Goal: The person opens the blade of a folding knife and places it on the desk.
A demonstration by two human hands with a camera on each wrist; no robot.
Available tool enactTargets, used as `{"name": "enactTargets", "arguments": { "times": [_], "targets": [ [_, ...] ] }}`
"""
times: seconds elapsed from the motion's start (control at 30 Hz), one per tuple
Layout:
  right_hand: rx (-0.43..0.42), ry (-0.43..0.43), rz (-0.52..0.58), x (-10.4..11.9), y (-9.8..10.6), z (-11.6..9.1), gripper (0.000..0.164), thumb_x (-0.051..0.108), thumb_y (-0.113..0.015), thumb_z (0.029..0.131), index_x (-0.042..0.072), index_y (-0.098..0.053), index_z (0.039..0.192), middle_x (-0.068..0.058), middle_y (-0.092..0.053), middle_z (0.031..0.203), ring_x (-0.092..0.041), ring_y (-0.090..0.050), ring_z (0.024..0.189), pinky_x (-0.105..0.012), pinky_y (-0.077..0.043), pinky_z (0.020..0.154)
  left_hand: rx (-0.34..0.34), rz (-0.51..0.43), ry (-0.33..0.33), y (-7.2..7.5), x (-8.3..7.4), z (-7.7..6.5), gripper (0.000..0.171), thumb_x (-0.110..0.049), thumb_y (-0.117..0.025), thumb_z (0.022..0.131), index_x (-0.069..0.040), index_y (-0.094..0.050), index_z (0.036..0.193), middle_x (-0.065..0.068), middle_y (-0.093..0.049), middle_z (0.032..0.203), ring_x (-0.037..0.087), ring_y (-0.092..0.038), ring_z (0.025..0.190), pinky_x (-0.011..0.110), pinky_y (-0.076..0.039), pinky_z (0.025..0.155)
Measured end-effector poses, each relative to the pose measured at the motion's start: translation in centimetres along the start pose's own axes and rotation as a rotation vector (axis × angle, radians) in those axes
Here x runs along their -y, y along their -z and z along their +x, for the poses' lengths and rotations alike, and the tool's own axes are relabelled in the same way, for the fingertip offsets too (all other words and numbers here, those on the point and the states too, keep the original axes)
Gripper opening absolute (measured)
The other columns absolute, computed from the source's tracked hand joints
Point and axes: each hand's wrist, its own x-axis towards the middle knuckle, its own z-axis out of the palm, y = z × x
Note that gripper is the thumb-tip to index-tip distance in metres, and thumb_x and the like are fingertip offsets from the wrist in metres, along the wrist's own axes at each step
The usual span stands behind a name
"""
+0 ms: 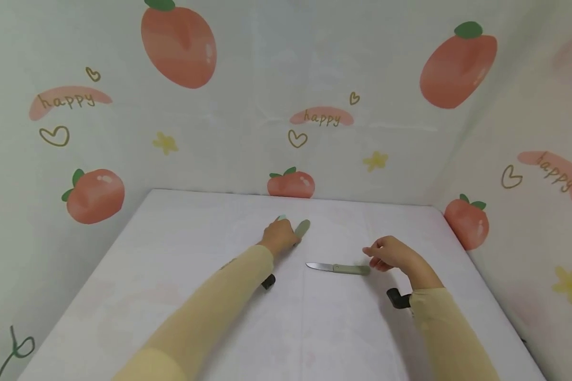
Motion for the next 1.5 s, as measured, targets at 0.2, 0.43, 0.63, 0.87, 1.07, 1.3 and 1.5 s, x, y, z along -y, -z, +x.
{"name": "enactTargets", "arguments": {
  "times": [0.2, 0.43, 0.63, 0.87, 1.07, 1.3, 1.5],
  "targets": [
    [0.004, 0.061, -0.025, 1.8, -0.1, 0.1, 0.038, 0.027, -0.058, 0.103, -0.011, -0.058, 0.109, -0.015, -0.068, 0.091, -0.019, -0.062, 0.075, -0.03, -0.054, 0.069, 0.024, 0.01, -0.058, 0.2, 0.1, 0.1, 0.02, -0.023, -0.077, 0.084, -0.007, -0.067, 0.091, 0.004, -0.068, 0.084, 0.023, -0.063, 0.085, 0.044, -0.051, 0.084],
    [0.012, 0.129, 0.039, 4.2, -1.4, 1.4, 0.039, 0.03, -0.059, 0.103, -0.008, -0.057, 0.111, -0.015, -0.069, 0.097, -0.02, -0.062, 0.08, -0.031, -0.054, 0.073, 0.067, 0.007, -0.087, 0.1, 0.8, -0.3, 0.022, -0.026, -0.08, 0.086, -0.008, -0.07, 0.094, 0.0, -0.068, 0.085, 0.017, -0.062, 0.081, 0.037, -0.051, 0.081],
    [-0.012, 0.156, 0.092, 6.3, -2.7, 2.9, 0.035, 0.026, -0.061, 0.102, -0.007, -0.059, 0.111, -0.017, -0.069, 0.097, -0.021, -0.064, 0.078, -0.03, -0.054, 0.071, 0.106, -0.061, -0.068, 0.0, 1.6, -0.8, 0.02, -0.027, -0.076, 0.088, -0.009, -0.069, 0.091, -0.001, -0.066, 0.083, 0.016, -0.059, 0.077, 0.034, -0.049, 0.076],
    [-0.054, 0.182, 0.154, 7.5, -5.2, 4.6, 0.034, 0.024, -0.06, 0.102, -0.009, -0.059, 0.112, -0.018, -0.069, 0.098, -0.018, -0.064, 0.076, -0.029, -0.054, 0.071, 0.126, -0.168, -0.05, 0.7, 3.1, -1.8, 0.021, -0.03, -0.075, 0.091, -0.01, -0.068, 0.088, -0.002, -0.063, 0.082, 0.014, -0.056, 0.074, 0.029, -0.046, 0.069],
    [-0.113, 0.185, 0.195, 7.6, -7.4, 5.9, 0.03, 0.021, -0.061, 0.102, -0.006, -0.059, 0.112, -0.018, -0.069, 0.099, -0.018, -0.065, 0.076, -0.029, -0.055, 0.071, 0.106, -0.276, -0.037, 0.7, 4.5, -2.6, 0.023, -0.032, -0.076, 0.09, -0.011, -0.068, 0.088, -0.002, -0.064, 0.082, 0.015, -0.057, 0.076, 0.03, -0.046, 0.069],
    [-0.204, 0.185, 0.26, 7.8, -9.5, 7.0, 0.032, 0.022, -0.061, 0.102, -0.006, -0.058, 0.118, -0.019, -0.07, 0.101, -0.019, -0.067, 0.077, -0.03, -0.057, 0.07, 0.1, -0.36, -0.053, 0.9, 5.0, -3.6, 0.022, -0.031, -0.076, 0.09, -0.01, -0.07, 0.093, -0.002, -0.065, 0.078, 0.013, -0.057, 0.07, 0.027, -0.046, 0.065],
    [-0.255, 0.204, 0.299, 8.0, -10.9, 7.2, 0.033, 0.022, -0.06, 0.102, -0.005, -0.056, 0.122, -0.021, -0.069, 0.103, -0.026, -0.069, 0.082, -0.031, -0.058, 0.072, 0.082, -0.403, -0.081, 1.0, 5.3, -4.7, 0.021, -0.029, -0.076, 0.09, -0.009, -0.07, 0.094, -0.003, -0.066, 0.077, 0.011, -0.057, 0.068, 0.026, -0.046, 0.062]
  ]
}}
